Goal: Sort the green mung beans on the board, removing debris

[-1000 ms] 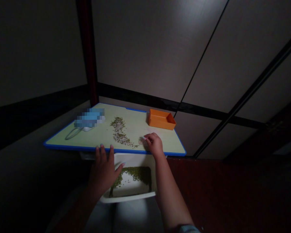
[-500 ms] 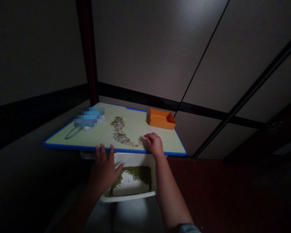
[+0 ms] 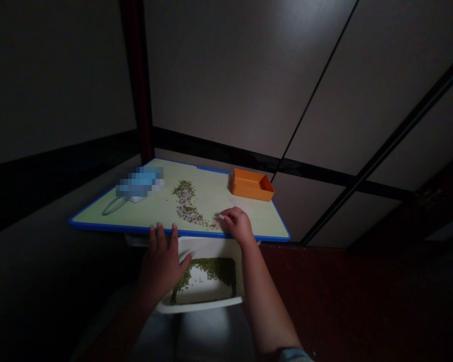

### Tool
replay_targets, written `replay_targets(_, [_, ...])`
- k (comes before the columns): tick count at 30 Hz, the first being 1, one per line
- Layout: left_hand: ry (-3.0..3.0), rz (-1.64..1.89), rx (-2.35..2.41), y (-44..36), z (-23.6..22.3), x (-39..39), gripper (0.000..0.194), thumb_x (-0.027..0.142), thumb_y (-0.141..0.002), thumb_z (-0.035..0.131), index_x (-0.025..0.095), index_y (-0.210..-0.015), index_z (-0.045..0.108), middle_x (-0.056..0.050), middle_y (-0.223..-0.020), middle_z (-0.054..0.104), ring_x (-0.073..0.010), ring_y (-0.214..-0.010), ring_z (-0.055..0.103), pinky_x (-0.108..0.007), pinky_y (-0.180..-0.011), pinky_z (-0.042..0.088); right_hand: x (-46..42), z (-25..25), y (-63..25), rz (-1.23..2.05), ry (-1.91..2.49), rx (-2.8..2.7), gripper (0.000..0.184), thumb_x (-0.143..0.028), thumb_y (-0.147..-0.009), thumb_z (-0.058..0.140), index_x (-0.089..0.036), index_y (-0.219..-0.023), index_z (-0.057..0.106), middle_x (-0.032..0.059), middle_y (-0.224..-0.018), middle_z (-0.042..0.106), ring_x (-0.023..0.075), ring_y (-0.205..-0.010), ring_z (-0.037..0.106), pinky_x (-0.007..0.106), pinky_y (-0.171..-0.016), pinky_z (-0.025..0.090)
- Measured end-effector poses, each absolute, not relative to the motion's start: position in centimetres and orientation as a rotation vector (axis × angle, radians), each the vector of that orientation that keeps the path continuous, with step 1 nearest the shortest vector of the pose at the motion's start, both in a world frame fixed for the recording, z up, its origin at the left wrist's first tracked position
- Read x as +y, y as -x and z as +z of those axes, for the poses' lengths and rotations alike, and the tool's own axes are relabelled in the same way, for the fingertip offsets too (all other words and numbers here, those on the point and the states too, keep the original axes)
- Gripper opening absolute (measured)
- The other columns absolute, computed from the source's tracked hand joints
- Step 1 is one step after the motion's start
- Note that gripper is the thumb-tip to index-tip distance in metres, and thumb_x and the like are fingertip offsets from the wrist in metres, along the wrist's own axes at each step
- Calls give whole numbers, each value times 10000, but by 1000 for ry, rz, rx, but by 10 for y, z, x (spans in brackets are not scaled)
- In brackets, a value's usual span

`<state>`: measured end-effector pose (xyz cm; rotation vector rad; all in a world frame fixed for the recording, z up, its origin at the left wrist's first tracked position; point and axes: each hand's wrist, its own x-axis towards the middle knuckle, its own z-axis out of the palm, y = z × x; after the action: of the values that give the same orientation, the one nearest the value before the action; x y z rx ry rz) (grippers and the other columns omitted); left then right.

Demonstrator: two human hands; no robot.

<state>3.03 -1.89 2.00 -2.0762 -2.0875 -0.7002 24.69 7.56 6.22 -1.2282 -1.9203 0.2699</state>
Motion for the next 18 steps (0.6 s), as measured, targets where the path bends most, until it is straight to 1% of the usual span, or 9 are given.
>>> replay_targets(4, [2070, -697, -2082, -30, 18, -18, 775, 472, -807, 462, 53, -1436, 289, -308, -1529, 147, -433, -1440, 69, -529, -1032, 353, 76, 61, -246, 280, 1204, -1913, 122, -163, -825, 622, -208, -876, 723, 36, -864, 665, 146, -797, 591, 250, -754, 450])
replay_targets(11, [2065, -716, -2063, -29, 18, -17, 784, 478, -787, 493, 37, -1415, 328, -312, -1523, 173, -448, -1433, 93, -532, -1027, 359, 77, 59, -241, 312, 1202, -1916, 106, -168, -823, 627, -207, -862, 718, 37, -848, 656, 157, -806, 587, 257, -746, 444])
replay_targets(18, [2070, -686, -2090, -31, 20, -18, 785, 474, -791, 486, 51, -1428, 308, -312, -1525, 159, -444, -1436, 82, -541, -1018, 367, 76, 60, -238, 315, 1223, -1931, 104, -174, -828, 618, -197, -872, 709, 40, -863, 657, 158, -801, 583, 261, -741, 439])
